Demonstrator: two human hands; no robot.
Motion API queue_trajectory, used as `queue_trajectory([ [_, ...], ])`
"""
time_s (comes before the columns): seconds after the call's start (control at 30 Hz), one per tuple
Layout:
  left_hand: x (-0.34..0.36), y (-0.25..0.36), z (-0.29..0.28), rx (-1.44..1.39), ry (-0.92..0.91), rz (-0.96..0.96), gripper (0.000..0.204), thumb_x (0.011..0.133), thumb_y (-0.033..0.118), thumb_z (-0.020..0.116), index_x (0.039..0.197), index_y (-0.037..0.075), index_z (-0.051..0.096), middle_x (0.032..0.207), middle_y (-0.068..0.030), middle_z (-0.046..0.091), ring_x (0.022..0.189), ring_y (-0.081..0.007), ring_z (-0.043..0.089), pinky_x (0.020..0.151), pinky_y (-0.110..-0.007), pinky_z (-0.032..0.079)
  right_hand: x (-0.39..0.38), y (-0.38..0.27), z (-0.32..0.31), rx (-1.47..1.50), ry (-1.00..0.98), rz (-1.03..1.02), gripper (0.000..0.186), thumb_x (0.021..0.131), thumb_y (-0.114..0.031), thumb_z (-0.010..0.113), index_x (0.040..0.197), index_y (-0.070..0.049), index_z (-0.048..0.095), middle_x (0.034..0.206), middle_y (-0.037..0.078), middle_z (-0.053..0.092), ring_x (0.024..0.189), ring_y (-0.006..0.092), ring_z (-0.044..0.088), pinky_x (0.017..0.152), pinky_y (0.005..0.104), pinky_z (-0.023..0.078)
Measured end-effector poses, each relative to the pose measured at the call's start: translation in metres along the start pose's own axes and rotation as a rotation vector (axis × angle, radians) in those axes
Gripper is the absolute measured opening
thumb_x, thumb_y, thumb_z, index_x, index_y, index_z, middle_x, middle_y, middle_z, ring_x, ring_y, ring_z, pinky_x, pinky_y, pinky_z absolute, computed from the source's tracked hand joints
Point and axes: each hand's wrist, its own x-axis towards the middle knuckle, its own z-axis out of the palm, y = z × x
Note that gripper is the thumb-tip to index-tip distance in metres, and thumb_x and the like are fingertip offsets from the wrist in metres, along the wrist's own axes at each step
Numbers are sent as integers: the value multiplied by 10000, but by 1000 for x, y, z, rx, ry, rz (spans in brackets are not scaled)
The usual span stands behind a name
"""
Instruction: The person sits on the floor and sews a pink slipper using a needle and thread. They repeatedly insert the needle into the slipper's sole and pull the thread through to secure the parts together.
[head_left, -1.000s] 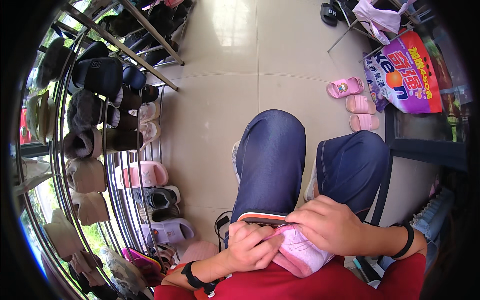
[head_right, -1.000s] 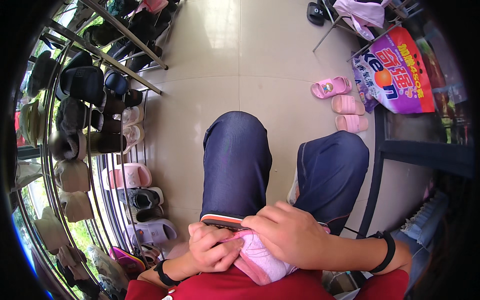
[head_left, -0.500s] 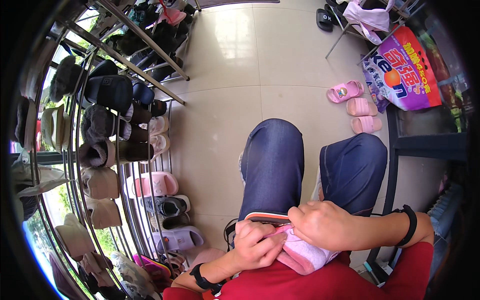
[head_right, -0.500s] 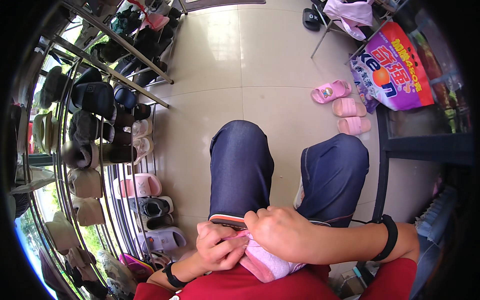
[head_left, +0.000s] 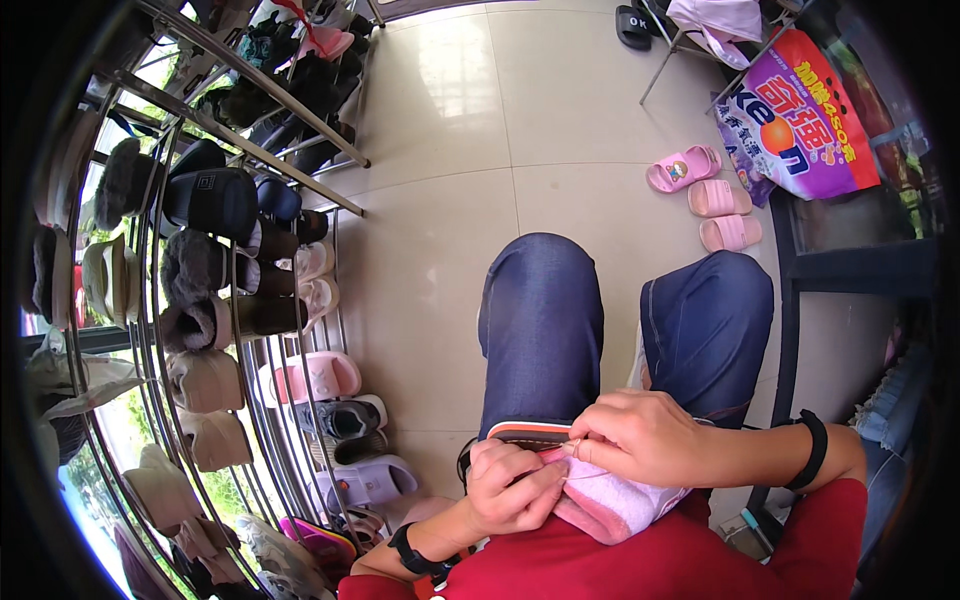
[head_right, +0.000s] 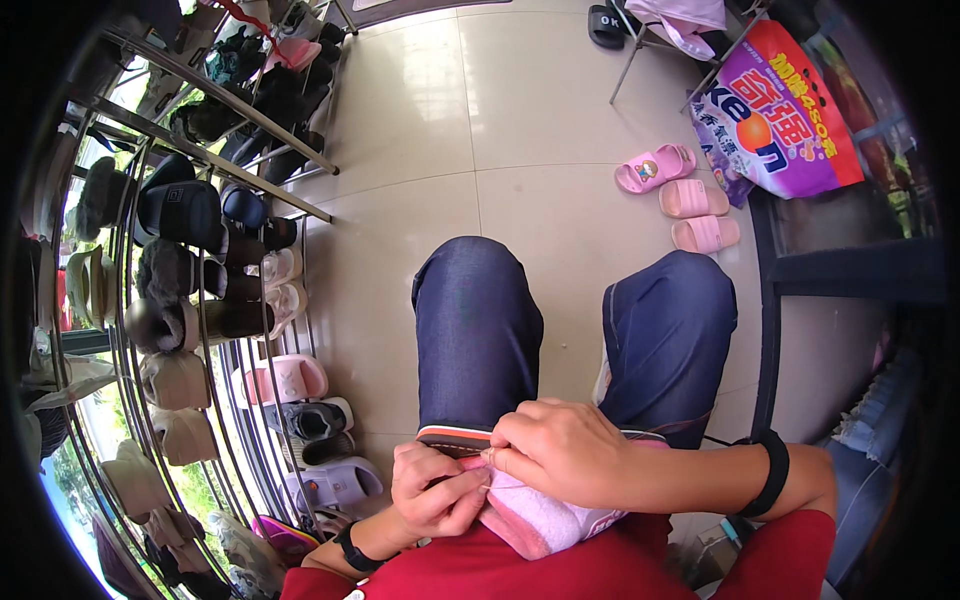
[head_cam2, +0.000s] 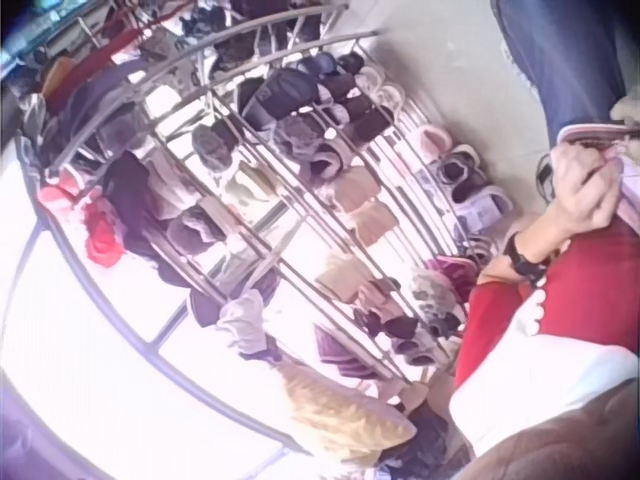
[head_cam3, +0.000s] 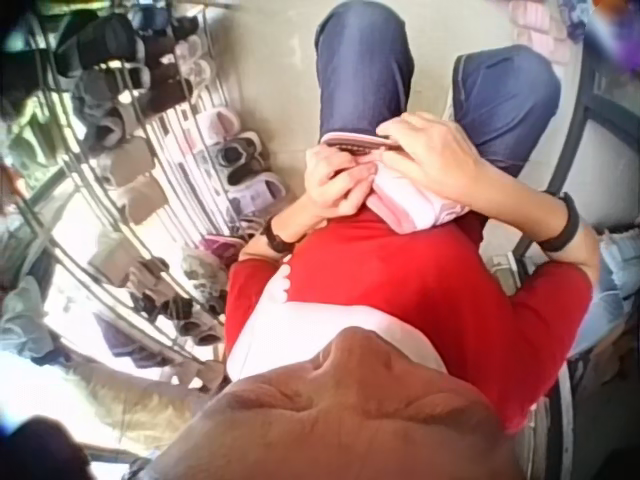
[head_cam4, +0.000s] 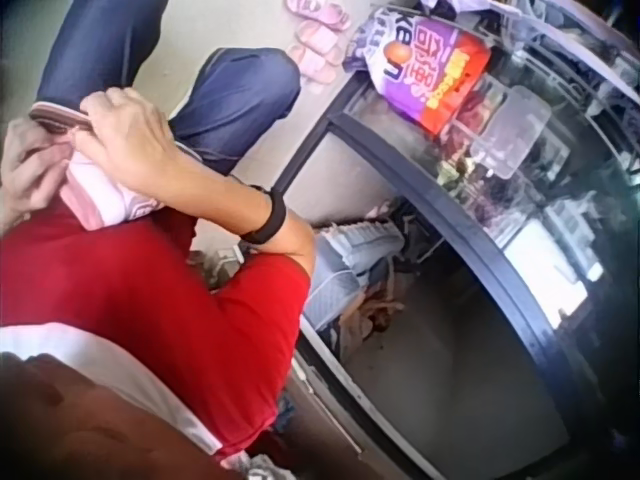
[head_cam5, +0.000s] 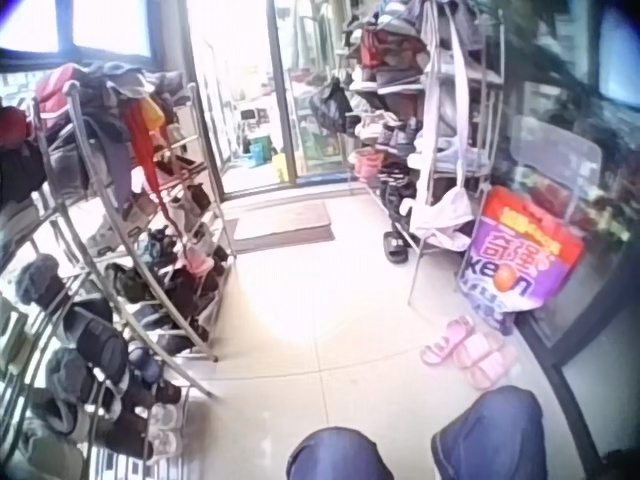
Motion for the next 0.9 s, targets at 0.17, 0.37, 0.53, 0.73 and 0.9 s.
queue_trajectory([
  [0.17, 5, 1, 1, -12, -17, -1, 250, 562, 84, 747, 805, 130, 705, 792, 7, 539, 700, -167, 516, 648, -300, 389, 8, -11, -21, -345, -33, -222, 140, 804, -121, 632, 759, -12, 557, 725, 142, 584, 722, 286, 594, 593, 397, 474],
  [0.37, 0, 2, 2, -6, -14, -30, 250, 588, 73, 751, 830, 120, 710, 816, 0, 544, 724, -167, 525, 677, -294, 400, 7, 25, -6, 430, -301, 327, 132, 806, -121, 667, 811, 0, 616, 730, 93, 599, 664, 177, 600, 579, 314, 470],
  [0.53, 3, 1, -2, 4, 52, -47, 259, 600, 84, 769, 839, 111, 672, 827, -15, 551, 738, -186, 536, 677, -304, 412, -14, 19, 0, 416, -32, 211, 135, 844, -174, 675, 873, -43, 674, 855, 79, 640, 739, 173, 604, 659, 304, 478],
  [0.73, 19, -4, -25, -156, -224, -480, 255, 781, 122, 695, 1005, 1, 684, 1060, -147, 651, 1012, -274, 570, 878, -354, 438, -41, 19, 12, 151, 213, -90, 224, 857, -292, 669, 908, -75, 692, 900, 54, 591, 942, 258, 538, 845, 359, 422],
  [0.9, 41, -13, -21, -442, -383, -475, 115, 813, 106, 665, 841, -4, 680, 883, -98, 672, 935, -233, 560, 854, -344, 422, -44, 20, 16, 93, 206, -51, 348, 777, -362, 727, 930, -68, 620, 918, 81, 565, 926, 276, 519, 859, 388, 401],
])
